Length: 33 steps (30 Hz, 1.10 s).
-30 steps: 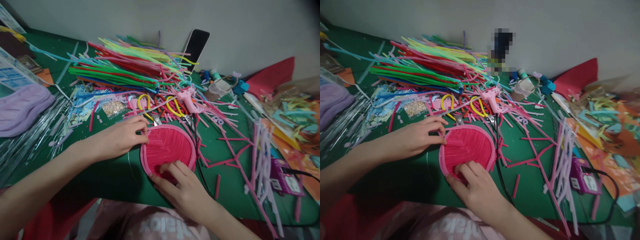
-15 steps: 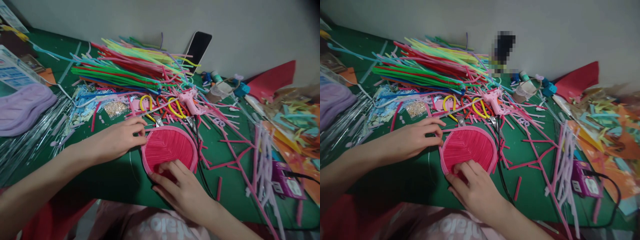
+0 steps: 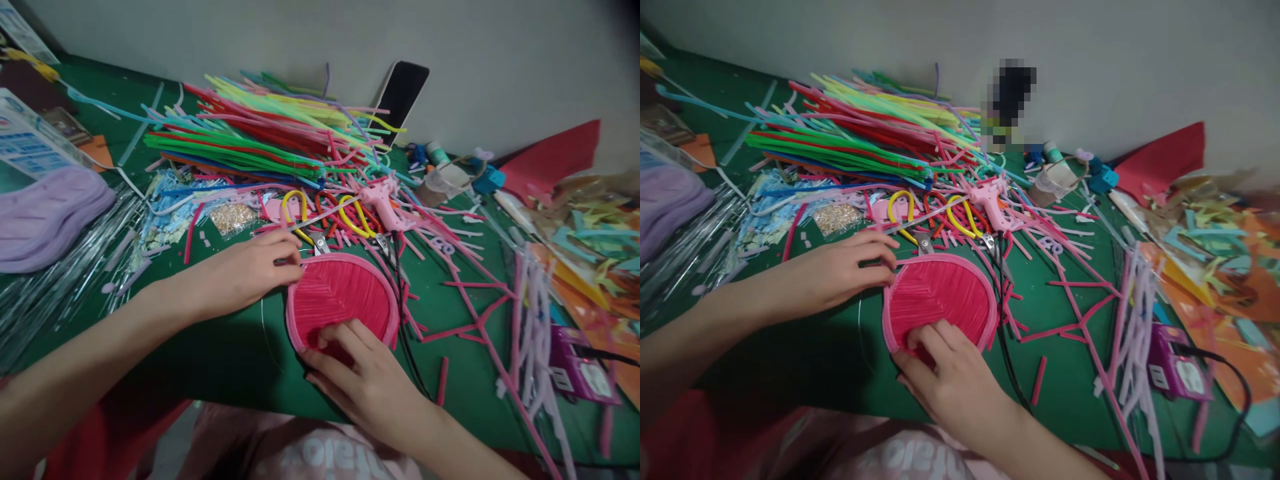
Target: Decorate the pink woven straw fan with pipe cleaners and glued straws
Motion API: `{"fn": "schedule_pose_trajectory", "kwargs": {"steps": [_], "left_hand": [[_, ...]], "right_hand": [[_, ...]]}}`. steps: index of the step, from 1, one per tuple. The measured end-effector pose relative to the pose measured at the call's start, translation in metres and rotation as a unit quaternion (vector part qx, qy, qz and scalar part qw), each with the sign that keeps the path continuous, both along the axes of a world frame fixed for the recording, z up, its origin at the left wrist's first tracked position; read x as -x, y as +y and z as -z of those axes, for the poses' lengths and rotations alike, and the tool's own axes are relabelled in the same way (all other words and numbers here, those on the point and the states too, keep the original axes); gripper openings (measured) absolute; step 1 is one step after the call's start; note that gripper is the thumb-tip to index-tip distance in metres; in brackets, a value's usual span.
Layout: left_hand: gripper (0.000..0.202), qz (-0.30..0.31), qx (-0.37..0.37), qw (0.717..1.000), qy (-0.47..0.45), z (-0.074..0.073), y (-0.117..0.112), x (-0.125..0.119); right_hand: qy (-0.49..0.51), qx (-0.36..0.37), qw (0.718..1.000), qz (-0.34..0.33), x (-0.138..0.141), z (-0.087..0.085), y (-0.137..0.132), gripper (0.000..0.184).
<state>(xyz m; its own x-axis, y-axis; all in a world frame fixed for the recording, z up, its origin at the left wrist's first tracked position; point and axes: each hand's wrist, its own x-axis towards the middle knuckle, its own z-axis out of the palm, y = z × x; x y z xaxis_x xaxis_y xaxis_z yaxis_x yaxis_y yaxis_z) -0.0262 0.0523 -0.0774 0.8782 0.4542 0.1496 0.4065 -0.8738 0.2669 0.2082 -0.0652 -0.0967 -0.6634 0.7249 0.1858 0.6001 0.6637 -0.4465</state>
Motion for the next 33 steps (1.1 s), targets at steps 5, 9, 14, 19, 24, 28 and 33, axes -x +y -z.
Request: {"fn": "schedule_pose_trajectory", "kwargs": {"steps": [5,9,14,19,24,28,33], "left_hand": [[0.013,-0.221,-0.012,0.97,-0.103,0.009,-0.007,-0.001],[0.024,-0.352,0.097,0.918,-0.157,0.014,-0.031,0.005],[0.036,-0.436,0.207,0.872,-0.083,0.01,-0.051,0.011],[0.034,-0.435,0.355,0.818,-0.128,0.011,-0.036,-0.007],[0.029,-0.417,0.297,0.85,-0.121,0.009,-0.025,-0.017],[0.035,-0.369,0.206,0.895,-0.139,0.014,-0.021,-0.012],[0.027,-0.307,0.177,0.922,-0.154,0.019,-0.016,-0.013]], "right_hand": [[0.003,-0.001,1.0,0.003,0.0,0.001,0.001,0.022],[0.0,0.0,1.0,0.003,-0.001,0.0,0.0,0.022],[0.003,0.0,1.0,0.001,-0.001,-0.001,-0.001,0.022],[0.01,-0.003,1.0,0.002,0.0,0.0,-0.001,0.021],[0.012,0.007,1.0,0.003,0.0,-0.002,-0.001,0.021],[0.013,0.007,1.0,0.001,0.001,-0.002,0.0,0.022],[0.011,0.01,1.0,0.0,0.0,-0.001,0.001,0.023]]}}
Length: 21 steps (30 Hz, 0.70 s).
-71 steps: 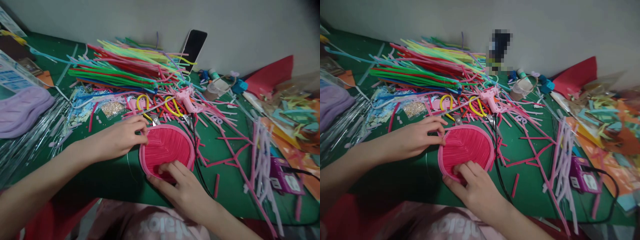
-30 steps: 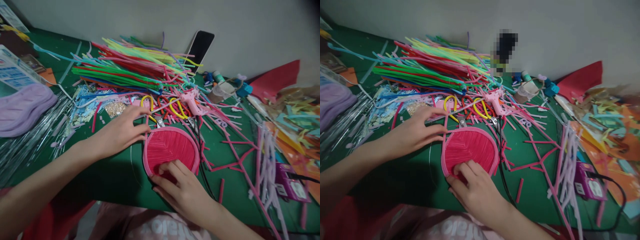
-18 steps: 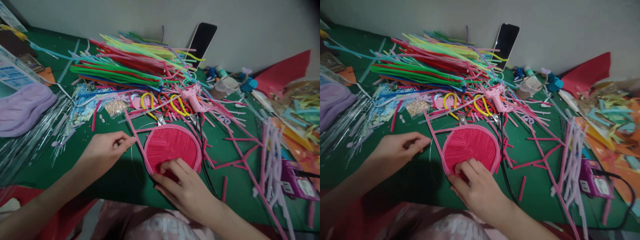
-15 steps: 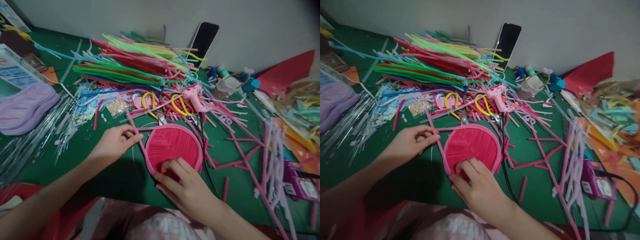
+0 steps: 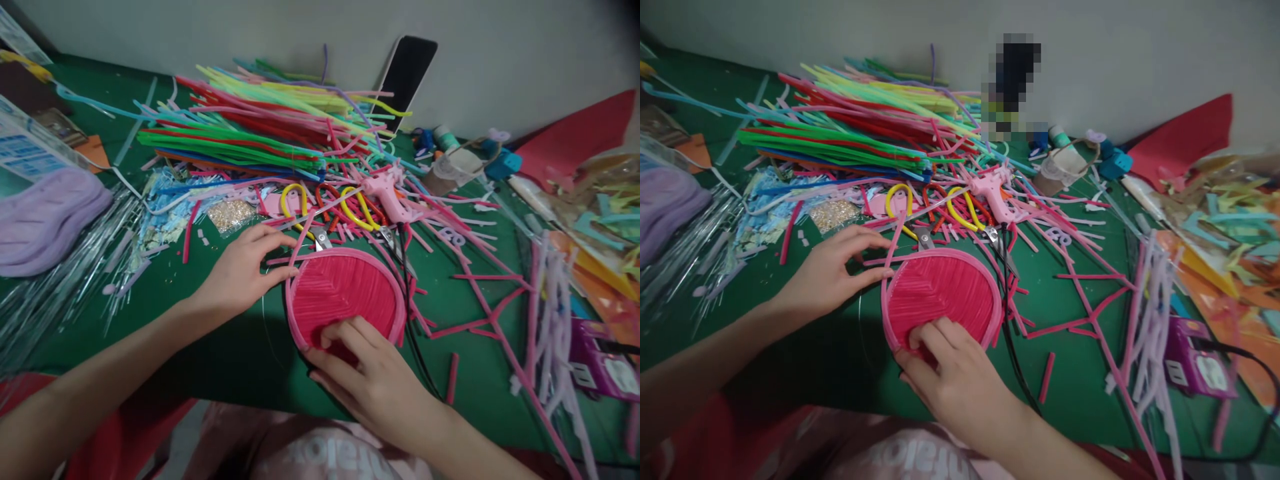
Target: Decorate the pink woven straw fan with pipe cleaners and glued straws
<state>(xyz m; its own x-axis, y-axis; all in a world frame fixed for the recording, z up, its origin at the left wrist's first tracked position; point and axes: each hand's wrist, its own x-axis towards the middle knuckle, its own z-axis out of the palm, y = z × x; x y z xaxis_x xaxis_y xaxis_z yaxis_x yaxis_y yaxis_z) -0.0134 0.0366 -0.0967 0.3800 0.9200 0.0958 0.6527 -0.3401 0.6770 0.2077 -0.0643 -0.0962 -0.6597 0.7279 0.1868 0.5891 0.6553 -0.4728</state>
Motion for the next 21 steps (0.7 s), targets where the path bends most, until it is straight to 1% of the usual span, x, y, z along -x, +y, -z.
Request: {"fn": "schedule_pose_trajectory", "kwargs": {"steps": [6,9,12,15,21], "left_hand": [[0.023,0.065,-0.02,0.998,-0.008,0.001,0.009,-0.005],[0.024,0.086,-0.013,0.996,-0.014,0.002,0.013,-0.007],[0.026,0.101,-0.014,0.995,-0.013,0.004,0.016,-0.01],[0.026,0.111,-0.019,0.994,-0.011,0.006,0.017,-0.01],[0.026,0.109,-0.008,0.994,-0.018,0.008,0.018,-0.007]], "right_hand": [[0.013,0.016,1.0,-0.002,0.0,-0.009,0.005,0.024],[-0.004,-0.015,1.0,-0.006,0.002,-0.013,0.014,0.027],[-0.033,-0.052,0.998,-0.016,0.006,-0.011,0.022,0.031],[-0.051,-0.071,0.996,-0.018,0.009,-0.008,0.026,0.032],[-0.063,-0.081,0.995,-0.019,0.01,-0.006,0.029,0.033]]}}
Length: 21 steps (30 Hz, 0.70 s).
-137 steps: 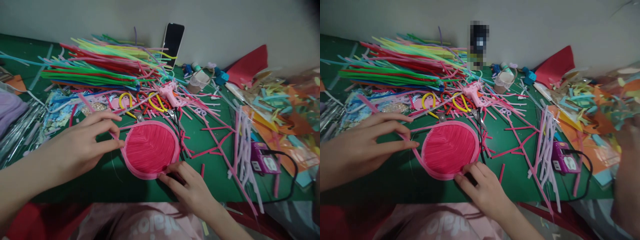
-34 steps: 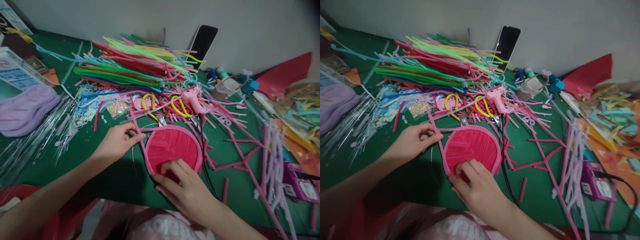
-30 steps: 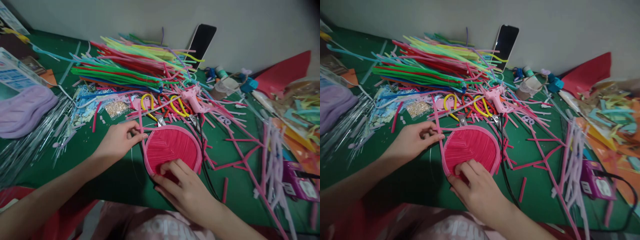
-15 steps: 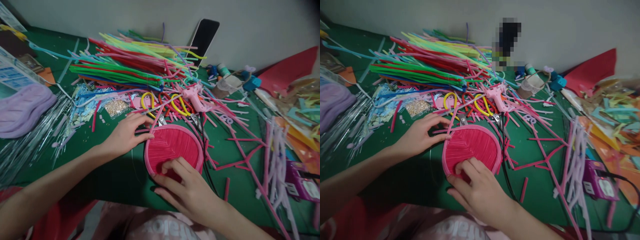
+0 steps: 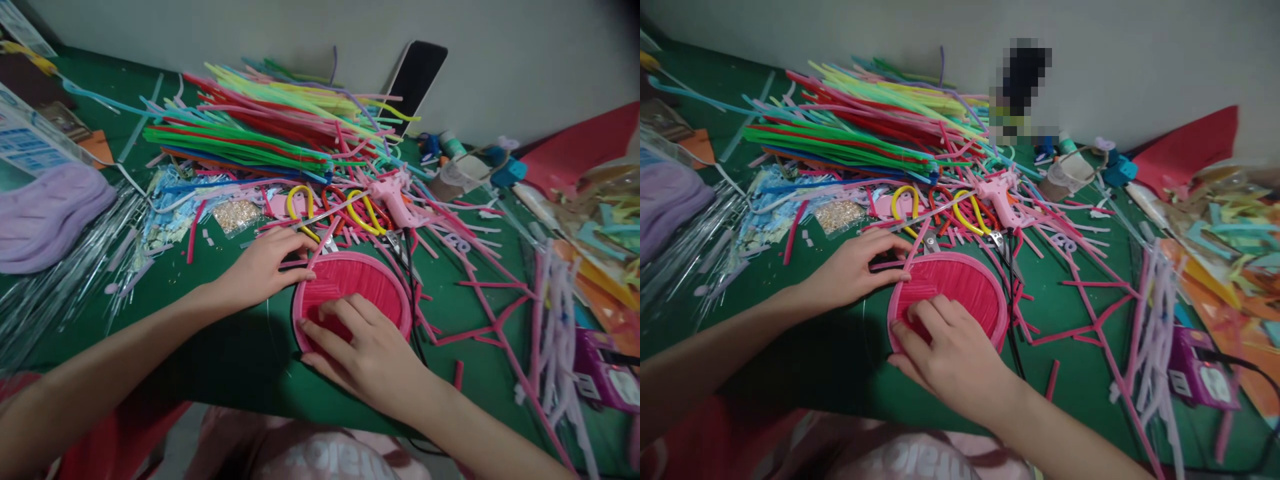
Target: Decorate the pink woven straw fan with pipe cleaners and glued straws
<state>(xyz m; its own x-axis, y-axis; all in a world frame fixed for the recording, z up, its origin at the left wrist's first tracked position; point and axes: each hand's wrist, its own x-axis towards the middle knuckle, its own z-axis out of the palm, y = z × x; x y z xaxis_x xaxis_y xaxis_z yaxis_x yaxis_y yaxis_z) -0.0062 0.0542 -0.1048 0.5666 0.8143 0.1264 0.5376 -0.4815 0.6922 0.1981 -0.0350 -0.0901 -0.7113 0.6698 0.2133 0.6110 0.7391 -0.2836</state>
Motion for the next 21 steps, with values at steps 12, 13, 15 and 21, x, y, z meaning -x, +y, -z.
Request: {"fn": "schedule_pose_trajectory", "kwargs": {"steps": [12,13,15,21], "left_hand": [[0.024,0.007,0.017,1.0,0.003,0.003,0.002,-0.002],[0.024,0.008,0.018,1.0,0.003,0.003,0.002,-0.002],[0.024,0.008,0.018,1.0,0.004,0.002,0.002,-0.002],[0.023,0.008,0.018,1.0,-0.001,0.003,0.003,-0.003]], "right_hand": [[-0.026,-0.055,0.998,-0.01,-0.002,-0.006,0.009,0.027],[-0.027,-0.062,0.998,-0.007,-0.004,-0.007,0.013,0.027],[-0.04,-0.069,0.997,-0.004,-0.006,-0.008,0.02,0.028],[-0.053,-0.054,0.997,-0.028,-0.005,-0.003,0.031,0.036]]}}
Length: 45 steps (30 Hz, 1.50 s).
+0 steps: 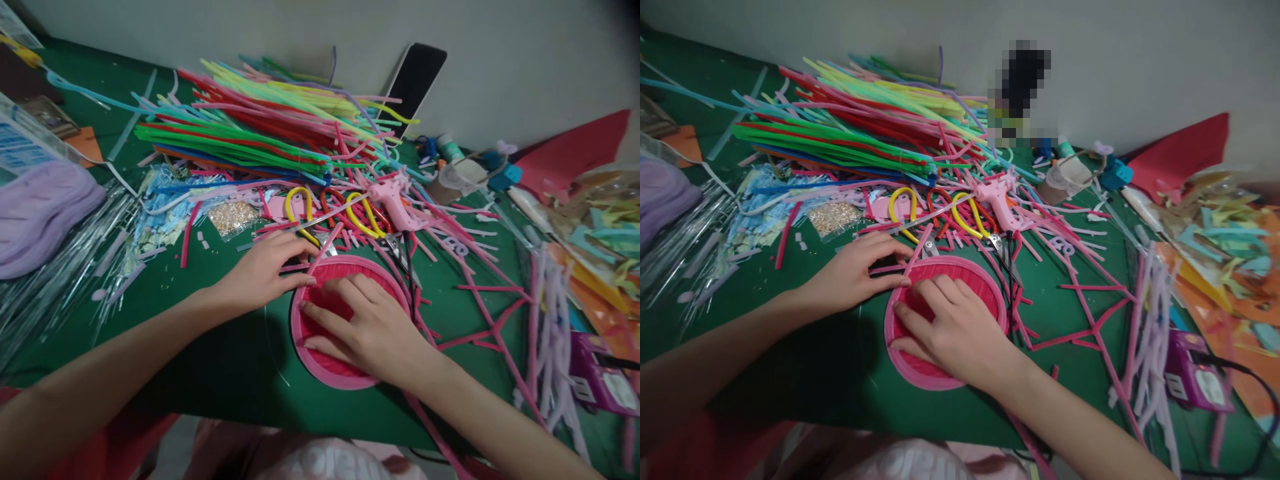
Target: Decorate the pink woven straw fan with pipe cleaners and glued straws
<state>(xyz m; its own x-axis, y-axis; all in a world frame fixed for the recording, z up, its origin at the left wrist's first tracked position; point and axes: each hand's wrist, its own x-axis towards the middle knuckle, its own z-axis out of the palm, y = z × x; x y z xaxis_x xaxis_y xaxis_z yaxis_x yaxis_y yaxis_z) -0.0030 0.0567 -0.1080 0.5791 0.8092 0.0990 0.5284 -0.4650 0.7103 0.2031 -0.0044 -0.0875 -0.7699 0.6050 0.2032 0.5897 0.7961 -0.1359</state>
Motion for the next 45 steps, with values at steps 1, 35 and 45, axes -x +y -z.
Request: {"fn": "schedule_pose_trajectory", "kwargs": {"steps": [1,35,45], "left_hand": [[0.024,0.001,0.0,1.0,-0.001,0.0,0.0,0.0],[0.024,-0.008,0.024,1.0,-0.005,0.004,0.0,0.0],[0.027,-0.092,-0.01,0.995,0.031,-0.008,-0.002,0.004]], "right_hand": [[-0.001,0.002,1.0,0.0,0.0,0.001,0.0,0.036],[0.063,-0.024,0.997,0.047,-0.015,0.003,0.034,0.021],[0.011,-0.042,0.999,0.027,-0.015,0.008,0.035,0.026]]}}
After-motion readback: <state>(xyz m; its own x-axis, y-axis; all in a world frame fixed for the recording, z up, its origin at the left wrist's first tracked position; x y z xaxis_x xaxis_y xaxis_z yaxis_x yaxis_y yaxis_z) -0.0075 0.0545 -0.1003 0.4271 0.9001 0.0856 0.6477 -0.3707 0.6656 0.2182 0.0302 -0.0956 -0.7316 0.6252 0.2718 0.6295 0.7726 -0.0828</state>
